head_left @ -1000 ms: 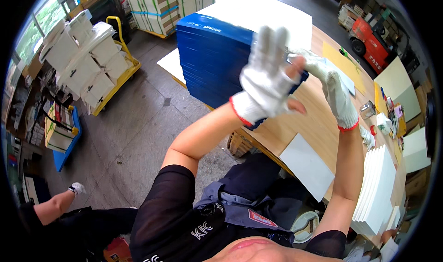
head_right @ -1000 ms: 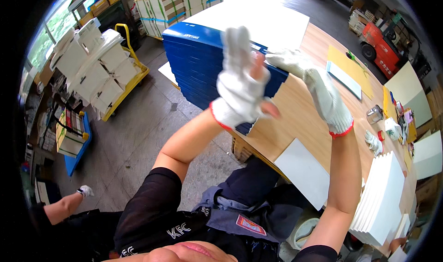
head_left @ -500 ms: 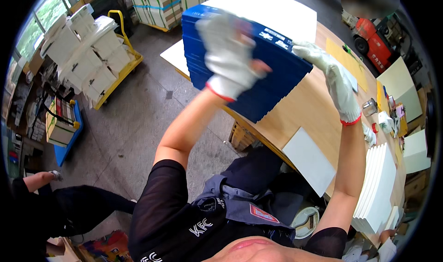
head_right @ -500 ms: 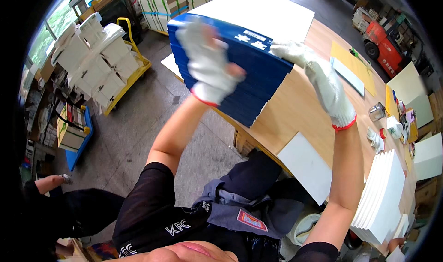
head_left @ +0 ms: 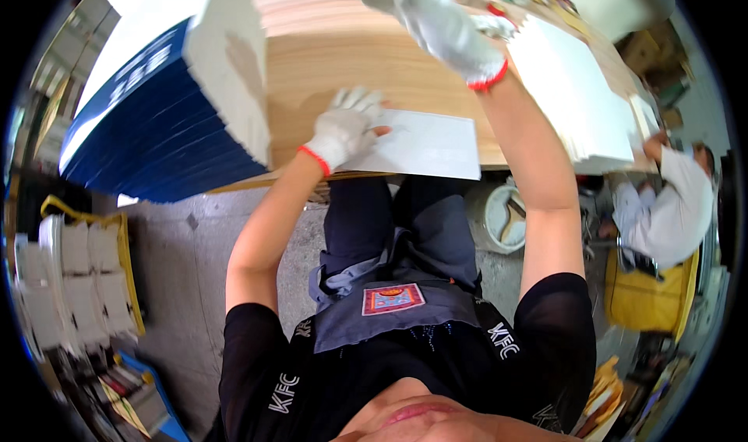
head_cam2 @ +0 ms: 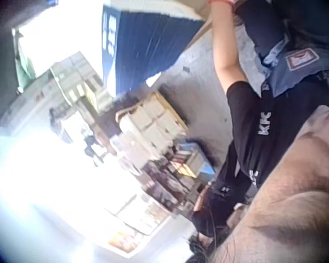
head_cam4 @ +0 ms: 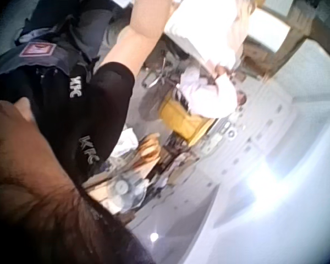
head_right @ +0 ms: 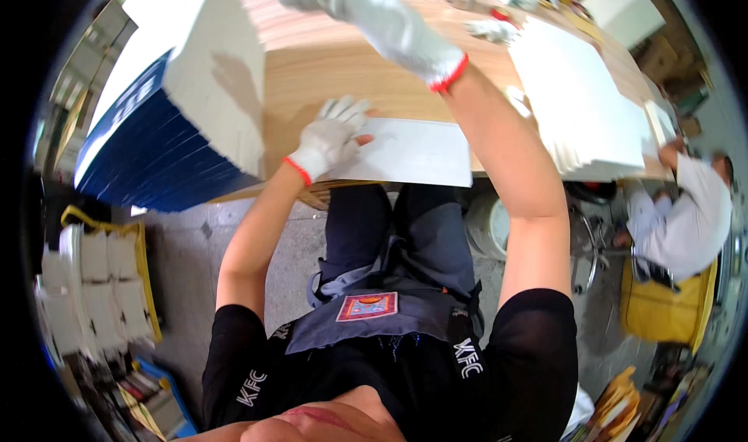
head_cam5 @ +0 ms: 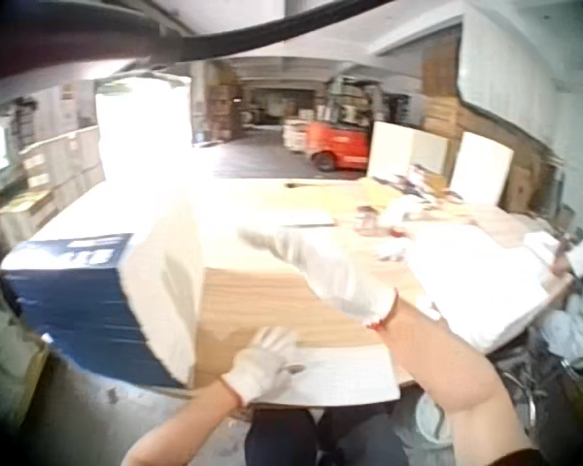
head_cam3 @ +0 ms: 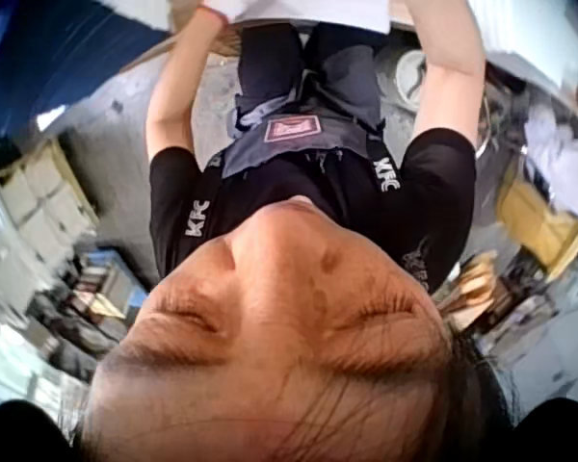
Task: The person assembles notebooks by inserting white paper stacks into blue covers. They repeatedly pick up a cover, place a paper stack inside, and fold the cover shut. The person also uses a brush to apply a substance from a bucket onto the edges of the paper stacks. The finished notebooks are stacked on the table.
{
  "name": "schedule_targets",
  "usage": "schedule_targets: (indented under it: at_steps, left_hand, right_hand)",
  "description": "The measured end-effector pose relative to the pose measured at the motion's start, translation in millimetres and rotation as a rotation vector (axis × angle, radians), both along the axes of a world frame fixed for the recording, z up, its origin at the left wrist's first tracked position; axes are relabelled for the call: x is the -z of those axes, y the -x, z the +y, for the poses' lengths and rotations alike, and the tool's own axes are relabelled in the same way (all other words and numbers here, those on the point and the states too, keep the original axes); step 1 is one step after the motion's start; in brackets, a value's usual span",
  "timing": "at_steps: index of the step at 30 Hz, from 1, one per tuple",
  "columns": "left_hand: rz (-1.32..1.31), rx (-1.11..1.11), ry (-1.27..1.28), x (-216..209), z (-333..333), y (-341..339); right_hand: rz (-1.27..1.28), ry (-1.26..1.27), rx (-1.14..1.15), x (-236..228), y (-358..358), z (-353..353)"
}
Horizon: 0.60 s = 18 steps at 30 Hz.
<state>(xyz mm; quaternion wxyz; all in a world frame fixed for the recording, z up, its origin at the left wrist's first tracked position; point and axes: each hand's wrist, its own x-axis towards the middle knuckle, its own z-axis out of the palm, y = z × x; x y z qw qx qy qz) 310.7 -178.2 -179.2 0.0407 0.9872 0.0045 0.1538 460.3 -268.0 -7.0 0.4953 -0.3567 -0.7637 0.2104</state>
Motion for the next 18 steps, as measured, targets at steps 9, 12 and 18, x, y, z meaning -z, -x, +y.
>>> schedule_targets:
  at_steps: [9, 12, 18]
  left_hand:
    - [-0.113, 0.042, 0.038, 22.2, -31.5, 15.0]
    - [-0.077, -0.024, 0.055, 15.6, -48.5, 27.1]
    - [0.212, -0.047, 0.012, -10.0, -45.5, 23.8]
  right_hand:
    - [-1.006, 0.315, 0.885, 169.4, -39.0, -165.8]
    - [-0.976, 0.351, 0.839, 168.1, -40.6, -167.1]
    - [-0.933, 0.371, 0.829, 164.6, -43.0, -170.3]
